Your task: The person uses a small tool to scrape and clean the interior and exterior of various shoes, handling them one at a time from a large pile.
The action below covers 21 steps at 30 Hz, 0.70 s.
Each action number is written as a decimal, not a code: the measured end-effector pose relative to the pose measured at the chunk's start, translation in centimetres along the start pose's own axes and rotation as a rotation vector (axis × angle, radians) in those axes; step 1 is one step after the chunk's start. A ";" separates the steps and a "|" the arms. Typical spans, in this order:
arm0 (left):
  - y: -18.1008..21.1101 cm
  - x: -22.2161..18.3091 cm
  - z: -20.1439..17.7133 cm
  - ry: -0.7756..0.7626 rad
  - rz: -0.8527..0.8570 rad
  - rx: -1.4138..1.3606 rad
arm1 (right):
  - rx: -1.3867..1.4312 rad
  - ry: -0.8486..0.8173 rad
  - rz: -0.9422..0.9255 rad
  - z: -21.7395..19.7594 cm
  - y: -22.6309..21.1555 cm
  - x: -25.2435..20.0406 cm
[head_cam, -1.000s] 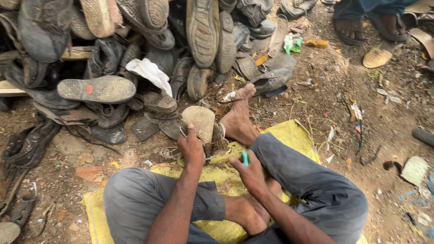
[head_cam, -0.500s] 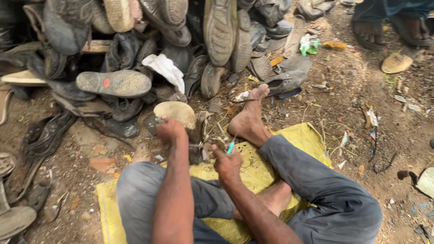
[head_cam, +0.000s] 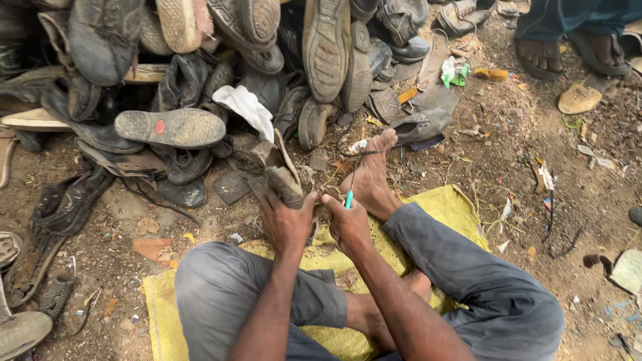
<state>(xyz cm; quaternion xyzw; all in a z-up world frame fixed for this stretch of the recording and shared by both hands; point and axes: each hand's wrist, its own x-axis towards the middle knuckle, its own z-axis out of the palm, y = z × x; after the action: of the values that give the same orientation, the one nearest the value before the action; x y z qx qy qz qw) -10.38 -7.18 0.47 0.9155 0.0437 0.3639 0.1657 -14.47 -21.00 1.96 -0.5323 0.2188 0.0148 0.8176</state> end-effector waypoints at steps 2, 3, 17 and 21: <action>-0.5 0.9 0.4 -0.307 -0.340 -0.235 | 0.078 -0.004 -0.015 -0.1 0.5 -0.1; -0.9 1.2 0.9 -0.620 -0.680 -0.471 | -0.063 0.012 -0.060 -0.3 1.3 -0.2; -5.3 1.6 8.4 -0.714 -0.591 -0.252 | -0.954 0.088 -0.227 0.9 6.5 4.0; -5.4 1.6 9.8 -0.698 -0.539 -0.130 | -1.030 0.161 -0.337 1.1 7.0 6.0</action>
<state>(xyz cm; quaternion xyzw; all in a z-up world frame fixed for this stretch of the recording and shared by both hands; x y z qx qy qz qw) -2.36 -4.46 -6.95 0.9270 0.1993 -0.0211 0.3169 -10.48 -18.26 -5.92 -0.8910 0.1569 -0.0520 0.4227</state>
